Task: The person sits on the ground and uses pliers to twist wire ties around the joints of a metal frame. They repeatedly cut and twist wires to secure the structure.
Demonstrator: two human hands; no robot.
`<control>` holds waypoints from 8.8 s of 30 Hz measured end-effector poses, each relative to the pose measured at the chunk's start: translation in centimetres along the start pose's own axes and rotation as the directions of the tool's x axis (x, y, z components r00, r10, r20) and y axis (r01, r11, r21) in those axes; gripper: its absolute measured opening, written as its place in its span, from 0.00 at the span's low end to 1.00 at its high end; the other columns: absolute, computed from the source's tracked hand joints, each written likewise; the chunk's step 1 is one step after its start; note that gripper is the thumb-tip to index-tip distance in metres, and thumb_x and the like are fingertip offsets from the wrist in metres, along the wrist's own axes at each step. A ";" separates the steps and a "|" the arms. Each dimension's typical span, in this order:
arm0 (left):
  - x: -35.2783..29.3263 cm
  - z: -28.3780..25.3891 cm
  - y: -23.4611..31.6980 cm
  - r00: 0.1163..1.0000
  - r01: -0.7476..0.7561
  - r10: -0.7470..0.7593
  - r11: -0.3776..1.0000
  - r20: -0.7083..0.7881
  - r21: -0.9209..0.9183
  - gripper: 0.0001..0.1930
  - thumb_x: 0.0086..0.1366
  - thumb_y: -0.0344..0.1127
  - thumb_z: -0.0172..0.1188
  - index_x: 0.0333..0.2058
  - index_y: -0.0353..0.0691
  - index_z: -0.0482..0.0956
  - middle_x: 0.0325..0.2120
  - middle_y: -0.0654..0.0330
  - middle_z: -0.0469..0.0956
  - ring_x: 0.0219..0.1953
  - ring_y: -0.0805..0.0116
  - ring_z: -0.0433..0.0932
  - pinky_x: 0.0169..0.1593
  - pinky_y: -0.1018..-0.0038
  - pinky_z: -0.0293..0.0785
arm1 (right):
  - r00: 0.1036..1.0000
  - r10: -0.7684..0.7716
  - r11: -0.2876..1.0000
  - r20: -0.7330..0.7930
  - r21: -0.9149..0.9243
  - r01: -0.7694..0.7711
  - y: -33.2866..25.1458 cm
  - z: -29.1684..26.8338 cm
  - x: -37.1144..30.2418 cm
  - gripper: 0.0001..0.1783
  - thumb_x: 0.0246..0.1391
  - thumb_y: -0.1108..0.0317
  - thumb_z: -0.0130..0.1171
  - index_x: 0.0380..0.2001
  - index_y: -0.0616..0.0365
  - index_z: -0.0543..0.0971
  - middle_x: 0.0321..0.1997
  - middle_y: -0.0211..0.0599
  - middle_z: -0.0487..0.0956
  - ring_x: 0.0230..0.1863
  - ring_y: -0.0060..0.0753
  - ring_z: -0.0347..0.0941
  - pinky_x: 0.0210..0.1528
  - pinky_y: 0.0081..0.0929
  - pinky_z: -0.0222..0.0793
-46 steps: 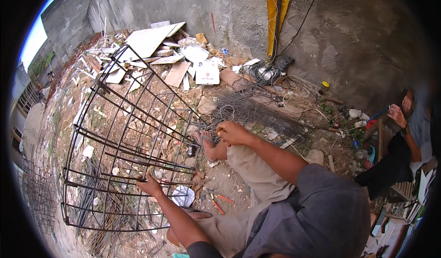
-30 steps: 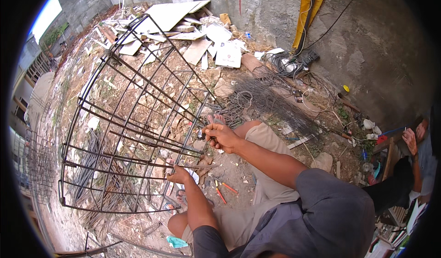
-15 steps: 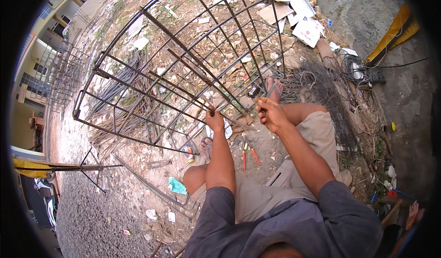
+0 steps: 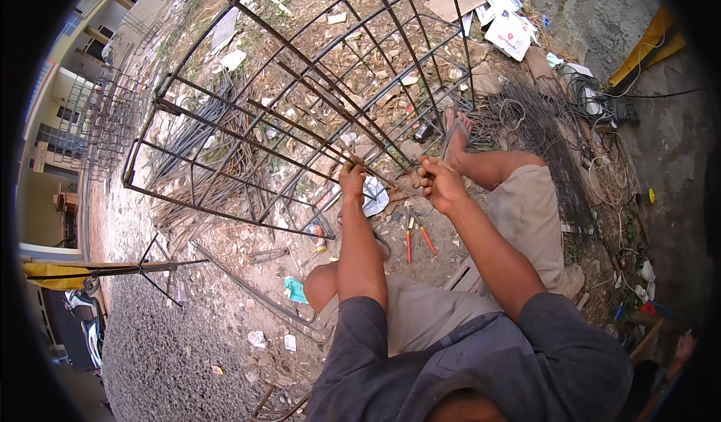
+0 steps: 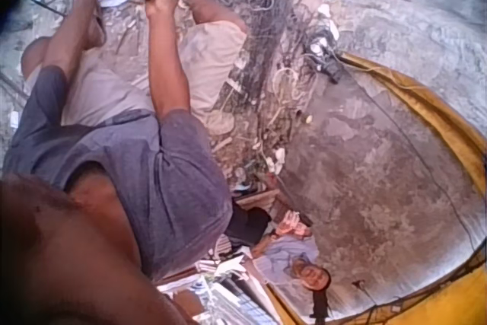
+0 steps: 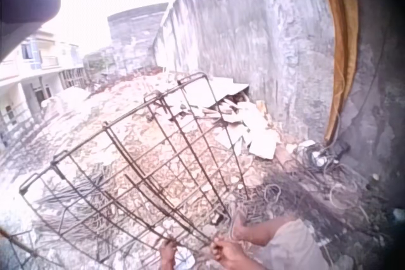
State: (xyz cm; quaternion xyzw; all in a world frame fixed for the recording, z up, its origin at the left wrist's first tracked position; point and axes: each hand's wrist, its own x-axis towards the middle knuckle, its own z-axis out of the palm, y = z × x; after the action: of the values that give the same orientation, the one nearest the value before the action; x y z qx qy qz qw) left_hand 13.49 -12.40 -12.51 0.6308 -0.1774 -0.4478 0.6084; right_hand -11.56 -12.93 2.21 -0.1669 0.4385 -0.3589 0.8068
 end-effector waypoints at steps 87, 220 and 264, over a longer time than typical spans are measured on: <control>1.8 -0.1 0.0 0.964 0.182 -0.241 0.904 -0.109 -0.386 0.13 0.71 0.39 0.45 0.40 0.42 0.78 0.33 0.61 0.79 0.29 0.72 0.77 0.27 0.74 0.74 | 0.950 -0.083 0.108 0.300 -0.945 0.308 7.6 9.1 16.8 0.14 0.48 0.72 0.55 0.36 0.54 0.87 0.34 0.44 0.85 0.36 0.38 0.82 0.42 0.34 0.74; -4.7 1.2 0.2 0.971 0.017 0.050 0.961 -0.235 0.275 0.12 0.64 0.28 0.57 0.44 0.26 0.81 0.29 0.58 0.82 0.22 0.75 0.75 0.26 0.78 0.70 | 0.519 -0.510 -0.355 0.686 -0.718 0.600 11.4 4.4 11.9 0.12 0.50 0.70 0.59 0.40 0.54 0.77 0.40 0.39 0.74 0.44 0.48 0.74 0.39 0.43 0.74; -6.5 0.9 4.1 0.915 0.404 -0.397 0.903 -0.077 0.149 0.40 0.65 0.57 0.60 0.69 0.46 0.55 0.52 0.55 0.73 0.48 0.59 0.76 0.43 0.51 0.73 | 0.987 0.102 0.940 0.122 -0.337 -0.056 13.6 1.1 10.5 0.19 0.58 0.52 0.65 0.35 0.61 0.78 0.26 0.28 0.73 0.25 0.22 0.72 0.27 0.20 0.73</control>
State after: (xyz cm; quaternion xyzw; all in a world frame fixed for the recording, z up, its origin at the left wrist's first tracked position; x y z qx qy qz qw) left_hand 10.64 -8.74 -6.37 0.7107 -0.0660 -0.5330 0.4543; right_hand -1.01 -11.30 -11.32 -0.3074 0.4425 -0.2345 0.8091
